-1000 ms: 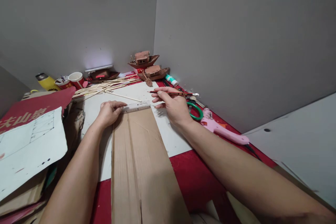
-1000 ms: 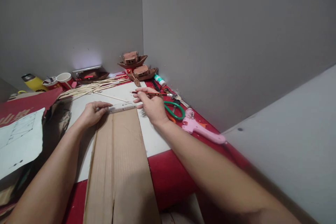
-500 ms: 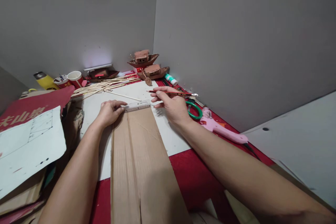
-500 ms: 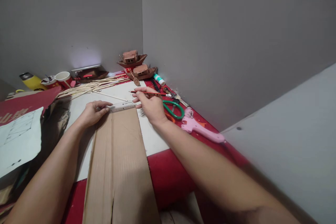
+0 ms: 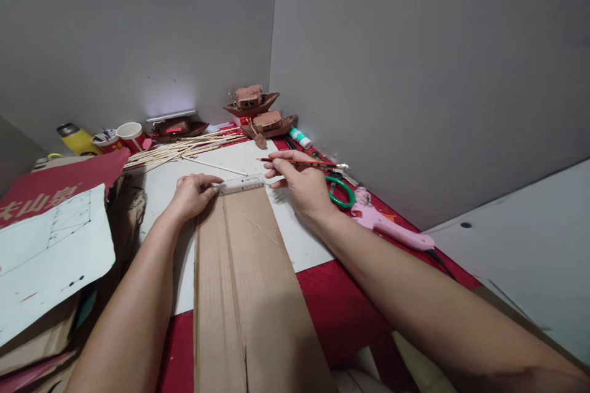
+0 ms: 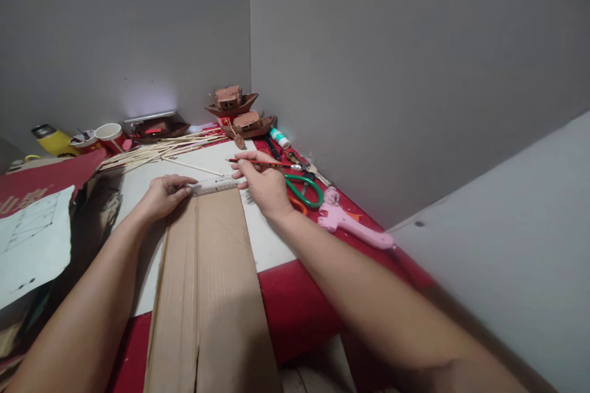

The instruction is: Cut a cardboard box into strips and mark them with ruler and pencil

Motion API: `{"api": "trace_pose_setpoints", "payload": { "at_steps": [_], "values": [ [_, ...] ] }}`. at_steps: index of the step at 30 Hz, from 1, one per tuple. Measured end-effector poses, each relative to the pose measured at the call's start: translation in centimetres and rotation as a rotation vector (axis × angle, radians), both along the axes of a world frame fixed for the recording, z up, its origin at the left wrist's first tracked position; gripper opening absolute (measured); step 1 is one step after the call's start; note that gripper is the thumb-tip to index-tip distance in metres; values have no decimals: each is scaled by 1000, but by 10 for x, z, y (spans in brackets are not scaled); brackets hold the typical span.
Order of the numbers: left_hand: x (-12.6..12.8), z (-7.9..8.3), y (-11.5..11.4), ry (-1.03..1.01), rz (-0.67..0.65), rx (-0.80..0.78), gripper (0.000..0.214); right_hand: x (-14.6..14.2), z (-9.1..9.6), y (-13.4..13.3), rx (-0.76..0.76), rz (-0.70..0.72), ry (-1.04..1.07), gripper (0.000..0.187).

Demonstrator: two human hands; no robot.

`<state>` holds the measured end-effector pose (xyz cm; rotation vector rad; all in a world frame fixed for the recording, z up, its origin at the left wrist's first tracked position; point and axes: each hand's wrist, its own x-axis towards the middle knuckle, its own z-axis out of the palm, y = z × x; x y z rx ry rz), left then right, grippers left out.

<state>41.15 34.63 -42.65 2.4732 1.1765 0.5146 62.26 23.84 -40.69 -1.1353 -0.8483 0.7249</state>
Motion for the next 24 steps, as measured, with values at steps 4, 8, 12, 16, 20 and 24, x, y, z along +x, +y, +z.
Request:
{"api": "trace_pose_setpoints", "payload": {
  "at_steps": [4,8,12,16,20,24],
  "values": [
    [1,-1,1,-3,-2,-7,34,-4,-5,-1,-5,68,8,18],
    [1,-3,2,-32,-5,-37,35,-22,-16,0,-111,279,-9,16],
    [0,-6,2,-55,-9,-55,36,-41,-28,6,-188,427,-39,12],
    [0,-7,1,-44,-13,-37,33,-46,-38,12,-196,443,-43,13],
    [1,-5,0,-30,-17,-27,32,-45,-42,13,-193,424,-77,15],
    [2,-4,-2,-19,-11,-39,31,-47,-41,12,-203,422,-114,14]
  ]
}}
